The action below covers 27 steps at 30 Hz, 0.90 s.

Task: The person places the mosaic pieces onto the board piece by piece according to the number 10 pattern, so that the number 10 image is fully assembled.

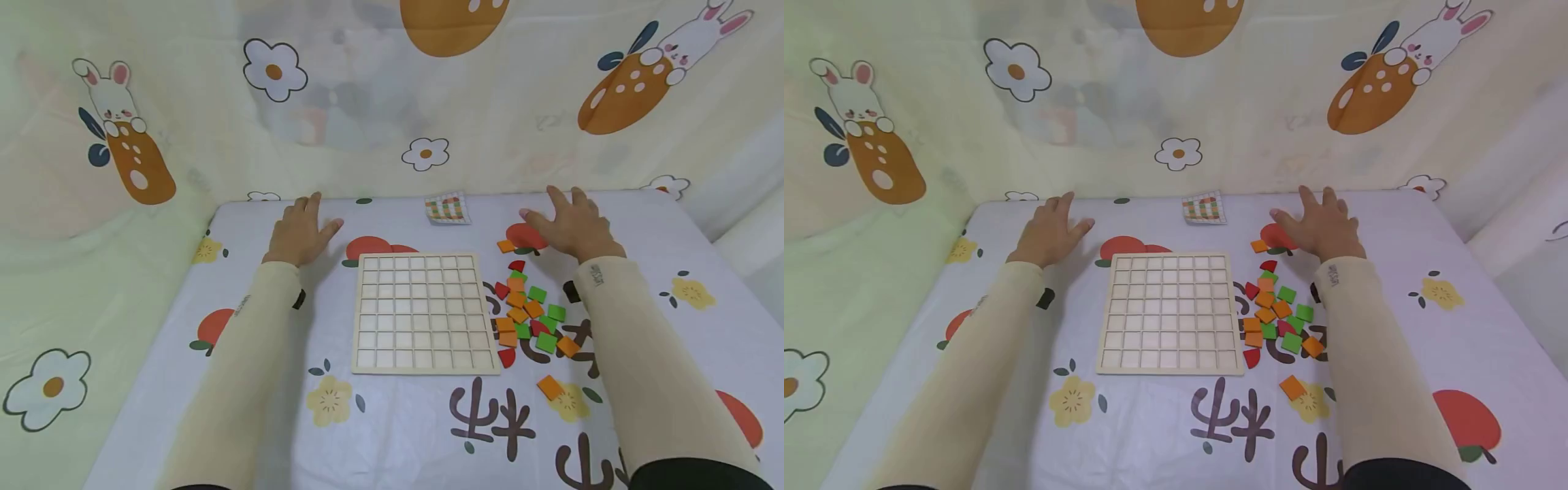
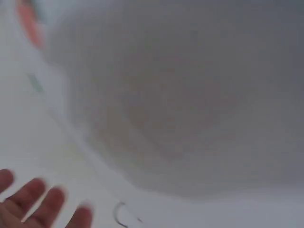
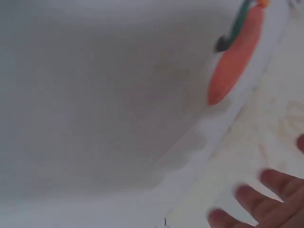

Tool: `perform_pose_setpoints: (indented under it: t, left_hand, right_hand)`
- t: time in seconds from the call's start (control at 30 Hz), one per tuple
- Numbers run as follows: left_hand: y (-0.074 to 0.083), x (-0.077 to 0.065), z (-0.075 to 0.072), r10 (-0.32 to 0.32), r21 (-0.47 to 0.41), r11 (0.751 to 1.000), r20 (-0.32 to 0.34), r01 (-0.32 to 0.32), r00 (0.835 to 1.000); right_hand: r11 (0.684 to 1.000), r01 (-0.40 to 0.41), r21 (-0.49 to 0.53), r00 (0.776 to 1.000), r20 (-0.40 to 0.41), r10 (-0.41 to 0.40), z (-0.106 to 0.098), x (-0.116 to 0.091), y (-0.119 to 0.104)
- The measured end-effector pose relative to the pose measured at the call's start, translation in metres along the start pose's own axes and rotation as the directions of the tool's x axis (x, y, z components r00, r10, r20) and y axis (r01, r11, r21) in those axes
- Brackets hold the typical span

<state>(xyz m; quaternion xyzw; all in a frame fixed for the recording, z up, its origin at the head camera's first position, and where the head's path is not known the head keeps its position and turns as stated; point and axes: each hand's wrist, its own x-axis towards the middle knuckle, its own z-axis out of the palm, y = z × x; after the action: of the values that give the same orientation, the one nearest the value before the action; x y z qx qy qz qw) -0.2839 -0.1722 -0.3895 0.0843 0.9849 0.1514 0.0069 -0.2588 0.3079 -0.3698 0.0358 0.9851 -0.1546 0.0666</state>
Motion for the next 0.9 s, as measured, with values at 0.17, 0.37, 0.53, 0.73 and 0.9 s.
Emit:
perform_pose_setpoints:
  t: [0.17, 0.37, 0.53, 0.73, 0.9]
  left_hand:
    - [0.007, -0.015, -0.015, -0.058, -0.284, 0.954, 0.136, 0.095, 0.989]
    - [0.018, -0.036, -0.011, -0.081, -0.429, 0.876, 0.318, 0.219, 0.945]
    - [0.024, -0.051, 0.004, -0.105, -0.460, 0.837, 0.395, 0.295, 0.913]
    - [0.035, -0.066, 0.018, -0.115, -0.491, 0.800, 0.441, 0.346, 0.890]
    - [0.042, -0.074, 0.024, -0.140, -0.491, 0.789, 0.441, 0.369, 0.887]
  right_hand:
    - [0.987, 0.002, 0.163, 0.992, 0.124, -0.022, -0.002, -0.005, -0.003]
    - [0.980, 0.009, 0.197, 0.976, 0.211, -0.051, 0.010, -0.014, -0.004]
    - [0.982, 0.018, 0.189, 0.971, 0.229, -0.062, 0.019, -0.015, -0.006]
    - [0.984, 0.008, 0.176, 0.965, 0.257, -0.054, 0.023, -0.017, -0.008]
    - [0.989, 0.045, 0.142, 0.968, 0.240, -0.079, 0.022, -0.018, -0.014]
